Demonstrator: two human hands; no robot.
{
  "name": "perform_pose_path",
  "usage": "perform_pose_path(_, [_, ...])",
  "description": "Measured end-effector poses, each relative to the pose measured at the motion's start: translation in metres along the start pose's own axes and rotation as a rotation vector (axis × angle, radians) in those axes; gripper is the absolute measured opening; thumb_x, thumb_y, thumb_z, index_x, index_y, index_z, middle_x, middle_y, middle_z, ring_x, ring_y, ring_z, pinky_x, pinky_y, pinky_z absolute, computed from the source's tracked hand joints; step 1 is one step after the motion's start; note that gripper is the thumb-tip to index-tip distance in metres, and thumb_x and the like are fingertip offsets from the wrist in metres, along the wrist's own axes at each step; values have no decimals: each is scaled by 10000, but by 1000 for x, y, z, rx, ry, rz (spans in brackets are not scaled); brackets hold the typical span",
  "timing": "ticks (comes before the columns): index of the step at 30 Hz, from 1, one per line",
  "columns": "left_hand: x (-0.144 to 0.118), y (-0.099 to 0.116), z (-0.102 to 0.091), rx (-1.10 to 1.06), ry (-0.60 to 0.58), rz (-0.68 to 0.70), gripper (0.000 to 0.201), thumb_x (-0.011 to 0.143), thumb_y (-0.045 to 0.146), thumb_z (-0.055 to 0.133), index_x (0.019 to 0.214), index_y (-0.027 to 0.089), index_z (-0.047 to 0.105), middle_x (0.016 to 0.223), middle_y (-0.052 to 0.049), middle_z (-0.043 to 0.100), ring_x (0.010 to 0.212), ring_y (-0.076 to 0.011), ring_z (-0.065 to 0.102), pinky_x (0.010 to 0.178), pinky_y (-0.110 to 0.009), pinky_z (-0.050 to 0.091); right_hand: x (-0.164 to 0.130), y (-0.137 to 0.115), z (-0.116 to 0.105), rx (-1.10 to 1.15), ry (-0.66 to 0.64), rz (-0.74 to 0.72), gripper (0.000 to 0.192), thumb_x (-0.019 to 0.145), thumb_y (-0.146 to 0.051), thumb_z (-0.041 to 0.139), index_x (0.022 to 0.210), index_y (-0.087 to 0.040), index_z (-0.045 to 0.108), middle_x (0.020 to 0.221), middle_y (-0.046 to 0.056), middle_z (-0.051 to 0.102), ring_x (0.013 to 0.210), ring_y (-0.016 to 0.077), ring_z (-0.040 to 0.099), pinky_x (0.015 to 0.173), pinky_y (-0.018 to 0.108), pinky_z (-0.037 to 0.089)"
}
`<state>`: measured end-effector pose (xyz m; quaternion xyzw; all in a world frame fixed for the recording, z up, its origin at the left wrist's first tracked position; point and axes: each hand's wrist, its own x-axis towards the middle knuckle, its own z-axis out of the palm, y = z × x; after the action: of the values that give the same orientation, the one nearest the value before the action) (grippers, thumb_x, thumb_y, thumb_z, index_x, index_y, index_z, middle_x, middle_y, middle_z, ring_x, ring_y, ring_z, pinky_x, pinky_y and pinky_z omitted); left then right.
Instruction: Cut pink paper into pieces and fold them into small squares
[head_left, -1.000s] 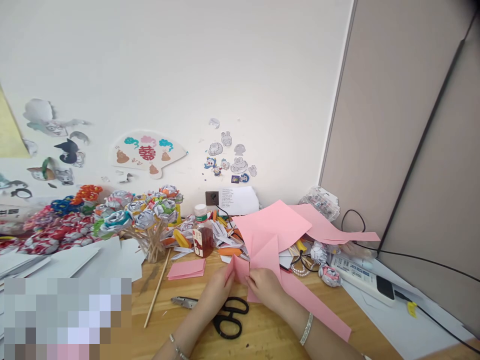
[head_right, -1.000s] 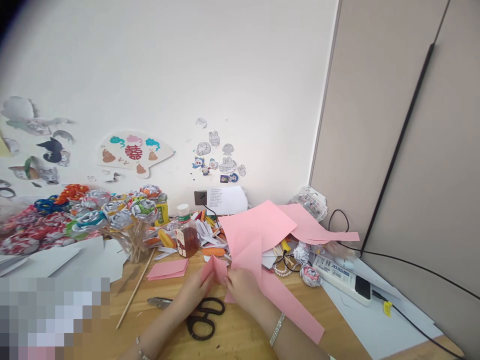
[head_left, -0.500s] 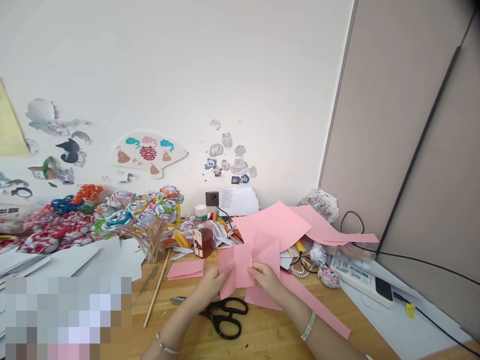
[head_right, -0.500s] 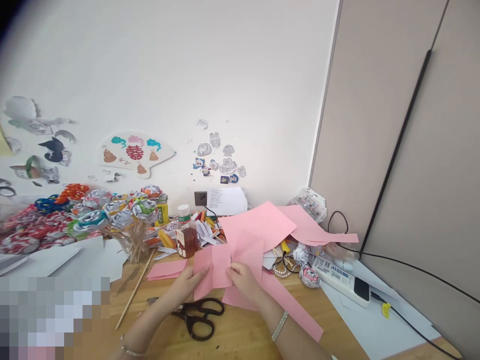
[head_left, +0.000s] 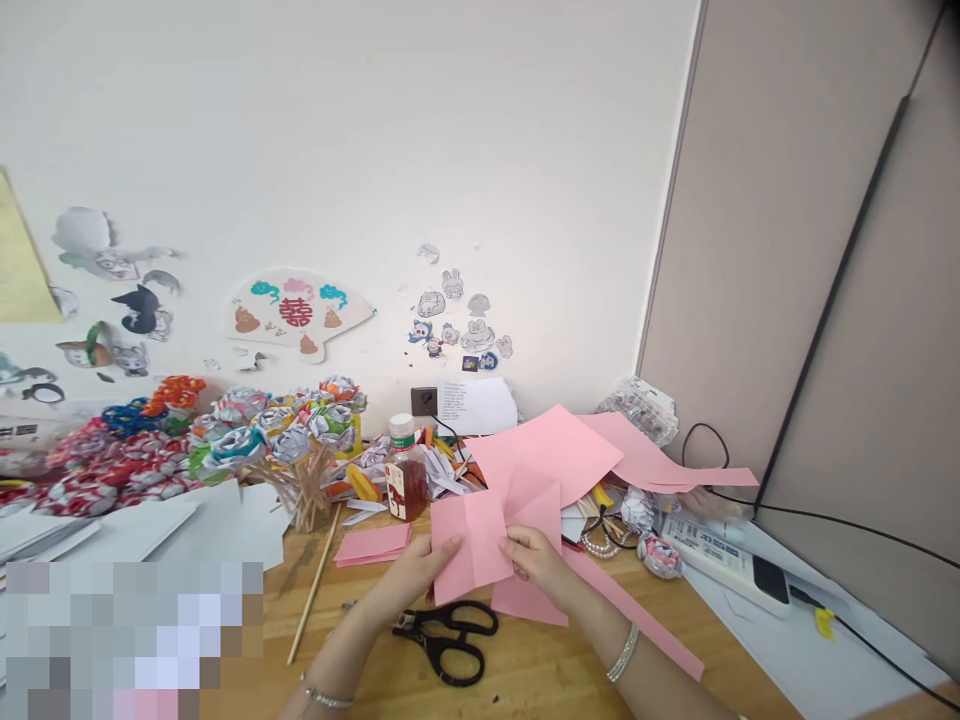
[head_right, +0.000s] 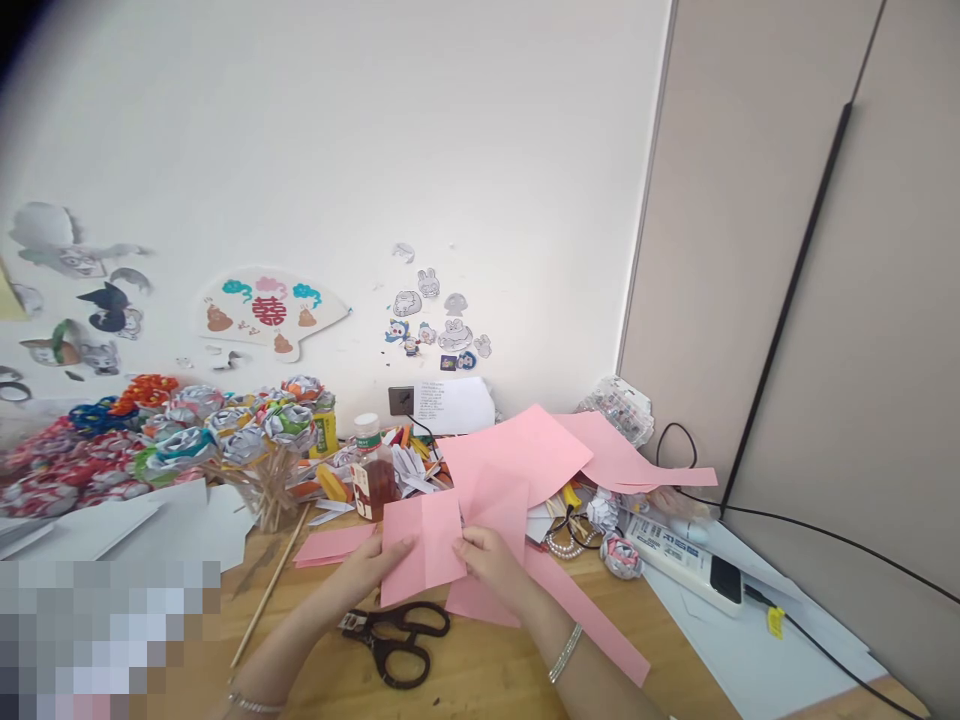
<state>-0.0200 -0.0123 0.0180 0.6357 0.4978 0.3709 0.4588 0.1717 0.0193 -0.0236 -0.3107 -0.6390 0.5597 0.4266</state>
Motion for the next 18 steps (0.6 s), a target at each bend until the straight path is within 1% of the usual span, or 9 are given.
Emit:
perform_pose_path(2, [7,-9,1,54,39,-1,469,678,592,457,688,128,523,517,18,532,477,-134,505,442,-246,399,2,2,1,-54,60,-25,349,716,-481,515,583,-176,409,458,-86,297,413,65,273,415,206,189])
perform_pose_path(5, [11,-17,4,52,19,-14,464,668,625,430,652,162,457,425,76,436,333,-87,407,337,-213,324,2,1,1,-75,75,11,358,712,-496,499,575,-186,382,456,-89,287,411,65,265,418,206,197])
perform_pose_path(7, [11,-18,7,45,-14,-23,468,664,643,406,631,177,424,391,82,430,305,-82,396,325,-204,315,2,1,1,-88,80,41,358,722,-490,482,567,-193,354,448,-91,282,410,67,262,421,206,207])
perform_pose_path(9, [10,-18,11,64,-27,-30,474,665,660,367,628,189,400,364,74,445,297,-88,406,326,-203,317,2,1,0,-124,96,34,340,746,-470,451,575,-196,346,455,-88,286,421,73,274,429,207,224])
perform_pose_path(11, [11,-19,14,99,-6,-37,472,664,668,331,634,200,381,332,78,432,278,-92,389,313,-202,300,3,3,0,-224,132,-19,322,768,-441,424,575,-192,354,483,-76,303,455,85,310,450,210,251])
perform_pose_path(13, [12,-18,15,137,42,-41,446,679,648,306,642,208,370,303,93,397,253,-91,348,297,-200,270,3,4,1,-376,184,-83,292,788,-400,407,593,-182,397,523,-58,348,508,102,366,485,216,284])
perform_pose_path(14, [13,-18,13,154,64,-36,421,693,624,302,647,210,369,295,99,385,245,-89,327,294,-198,254,2,3,3,-454,214,-106,260,798,-374,400,633,-176,436,544,-50,383,536,112,397,505,219,300])
perform_pose_path(16, [13,-15,7,200,122,-25,352,726,551,306,662,212,376,296,103,383,239,-88,298,296,-197,226,-2,0,7,-586,260,-126,179,810,-318,392,789,-173,495,590,-35,460,578,128,452,539,223,323])
perform_pose_path(18, [12,-11,-3,254,199,-9,268,750,460,319,663,214,381,306,101,386,251,-95,304,315,-201,223,-8,-5,15,-697,213,-142,193,801,-280,415,948,-182,493,649,-21,529,604,133,491,557,220,336])
